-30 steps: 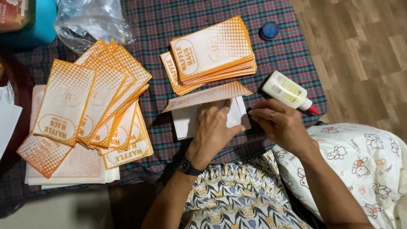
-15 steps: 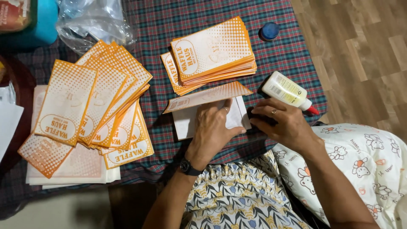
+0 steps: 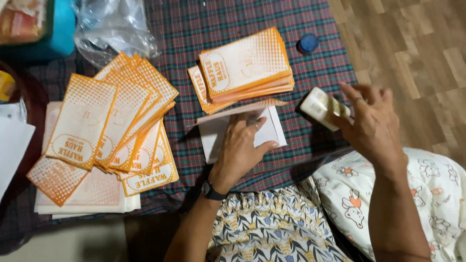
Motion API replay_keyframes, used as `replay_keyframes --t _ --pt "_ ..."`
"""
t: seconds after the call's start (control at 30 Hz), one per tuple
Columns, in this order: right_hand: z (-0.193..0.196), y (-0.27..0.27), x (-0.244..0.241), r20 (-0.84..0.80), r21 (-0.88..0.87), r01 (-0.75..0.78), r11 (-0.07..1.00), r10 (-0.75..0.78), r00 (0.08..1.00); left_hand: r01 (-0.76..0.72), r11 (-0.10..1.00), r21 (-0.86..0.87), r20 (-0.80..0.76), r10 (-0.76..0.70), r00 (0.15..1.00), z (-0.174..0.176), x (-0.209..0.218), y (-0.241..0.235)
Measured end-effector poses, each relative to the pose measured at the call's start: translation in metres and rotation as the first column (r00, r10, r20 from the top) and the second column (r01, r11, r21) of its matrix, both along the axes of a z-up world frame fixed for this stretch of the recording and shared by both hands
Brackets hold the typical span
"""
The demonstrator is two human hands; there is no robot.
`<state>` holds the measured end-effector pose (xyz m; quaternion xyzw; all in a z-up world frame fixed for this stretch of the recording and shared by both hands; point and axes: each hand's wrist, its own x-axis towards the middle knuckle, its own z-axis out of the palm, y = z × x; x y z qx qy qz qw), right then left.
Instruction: Folding and gluing paper bags to assemble them.
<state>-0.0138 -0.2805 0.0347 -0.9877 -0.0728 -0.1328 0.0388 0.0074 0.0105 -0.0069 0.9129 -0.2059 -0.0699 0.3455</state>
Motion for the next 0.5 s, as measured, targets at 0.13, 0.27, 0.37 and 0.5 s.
replay_keyframes --t 0.13,0.27,0.37,0.5 --pt "0.002 -0.004 0.014 -0.465 0.130 0.230 0.965 -0.145 0.874 -0.019 0.999 -0.034 0.010 0.019 1.000 -0.001 0.004 0.000" --pt "0.012 0.011 0.011 -0.326 0.680 0.277 0.679 -0.059 0.943 -0.034 0.999 -0.004 -0.104 0.033 0.994 0.001 0.008 -0.001" --pt "0.007 0.022 0.006 -0.196 0.954 0.202 0.223 -0.049 0.979 -0.030 0.998 0.051 -0.141 0.037 0.989 -0.004 0.007 -0.001" --pt "-0.009 0.033 0.001 -0.124 0.931 0.171 0.323 -0.164 0.979 -0.009 0.998 0.059 -0.018 0.010 1.000 -0.006 0.009 -0.001"
